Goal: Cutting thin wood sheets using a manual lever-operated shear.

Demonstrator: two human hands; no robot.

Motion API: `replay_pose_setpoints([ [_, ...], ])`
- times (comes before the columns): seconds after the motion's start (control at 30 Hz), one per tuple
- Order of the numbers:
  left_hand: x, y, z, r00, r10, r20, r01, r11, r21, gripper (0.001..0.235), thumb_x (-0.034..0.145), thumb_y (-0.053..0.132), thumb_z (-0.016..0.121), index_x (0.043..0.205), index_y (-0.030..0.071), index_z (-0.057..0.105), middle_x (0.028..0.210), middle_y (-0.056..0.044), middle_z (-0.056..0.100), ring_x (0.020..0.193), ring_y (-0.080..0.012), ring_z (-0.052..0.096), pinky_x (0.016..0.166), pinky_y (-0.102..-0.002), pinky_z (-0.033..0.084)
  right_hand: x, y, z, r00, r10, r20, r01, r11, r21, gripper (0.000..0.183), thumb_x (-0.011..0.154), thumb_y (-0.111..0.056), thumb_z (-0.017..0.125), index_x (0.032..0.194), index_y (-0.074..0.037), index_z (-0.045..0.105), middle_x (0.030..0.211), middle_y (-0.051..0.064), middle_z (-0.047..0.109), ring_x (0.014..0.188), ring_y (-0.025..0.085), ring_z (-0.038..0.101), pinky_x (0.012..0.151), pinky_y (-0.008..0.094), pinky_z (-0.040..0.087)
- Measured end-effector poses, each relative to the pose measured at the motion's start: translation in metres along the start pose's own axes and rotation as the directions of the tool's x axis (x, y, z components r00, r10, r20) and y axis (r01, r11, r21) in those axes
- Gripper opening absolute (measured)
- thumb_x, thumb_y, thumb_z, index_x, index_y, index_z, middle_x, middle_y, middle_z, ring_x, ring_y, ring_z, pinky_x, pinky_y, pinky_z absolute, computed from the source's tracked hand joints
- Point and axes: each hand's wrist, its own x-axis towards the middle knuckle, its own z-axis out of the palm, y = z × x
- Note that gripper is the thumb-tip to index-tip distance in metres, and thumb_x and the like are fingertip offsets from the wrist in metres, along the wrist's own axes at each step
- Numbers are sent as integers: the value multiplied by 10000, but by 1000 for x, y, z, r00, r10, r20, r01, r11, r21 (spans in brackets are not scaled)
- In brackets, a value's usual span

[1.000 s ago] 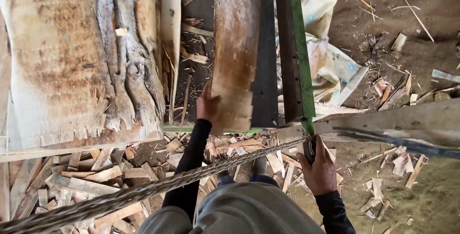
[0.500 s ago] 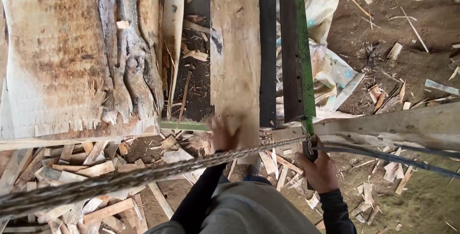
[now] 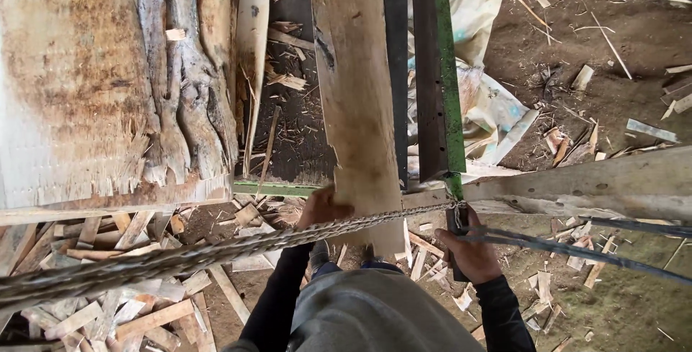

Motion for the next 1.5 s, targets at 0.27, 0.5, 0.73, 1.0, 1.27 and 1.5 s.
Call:
replay_pose_setpoints([
  [0.27,5,-7,-20,988,-150,31,149,988,31,863,965,570,626,1588,27,378,1289,-268,634,1030,-370,674,832,-511,587,-5,-13,0,999,38,8,-39,993,108,713,847,-202,732,1456,-109,373,700,83,624,479,177,600,420,367,512],
  [0.5,67,35,-7,923,-157,-352,275,908,316,796,846,568,767,1328,-50,627,1254,-251,699,1093,-384,741,811,-499,681,-6,-14,1,1000,13,-25,-11,999,52,552,845,-170,748,1309,-36,480,721,75,637,481,182,614,418,370,520],
  [0.73,133,7,-12,961,-84,-265,139,970,197,483,847,237,778,1263,17,671,1116,-153,757,963,-301,753,781,-464,651,-11,-26,1,1000,-2,-28,5,996,86,625,822,-143,750,1367,-62,455,715,99,621,475,199,609,413,377,504],
  [1.0,85,24,20,932,361,-9,-316,827,465,305,857,5,652,1095,-27,840,1078,-98,830,935,-189,762,853,-340,610,-11,-24,-6,998,-54,-23,54,999,-8,761,817,-143,721,1483,-70,359,746,91,644,516,195,649,450,373,557],
  [1.27,120,18,4,977,151,-150,-103,953,285,137,847,51,721,980,15,717,941,-92,761,811,-186,692,783,-373,593,-15,-27,-9,999,-45,-2,45,999,-24,710,851,-146,691,1480,-51,375,708,113,652,504,201,646,440,378,556],
  [1.5,123,21,15,952,78,-295,35,932,362,118,764,38,754,864,-11,717,777,-59,692,736,-161,651,716,-339,556,-30,-58,-28,997,-73,-8,72,995,-65,799,843,-98,666,1554,-104,302,679,118,646,460,204,633,398,384,554],
])
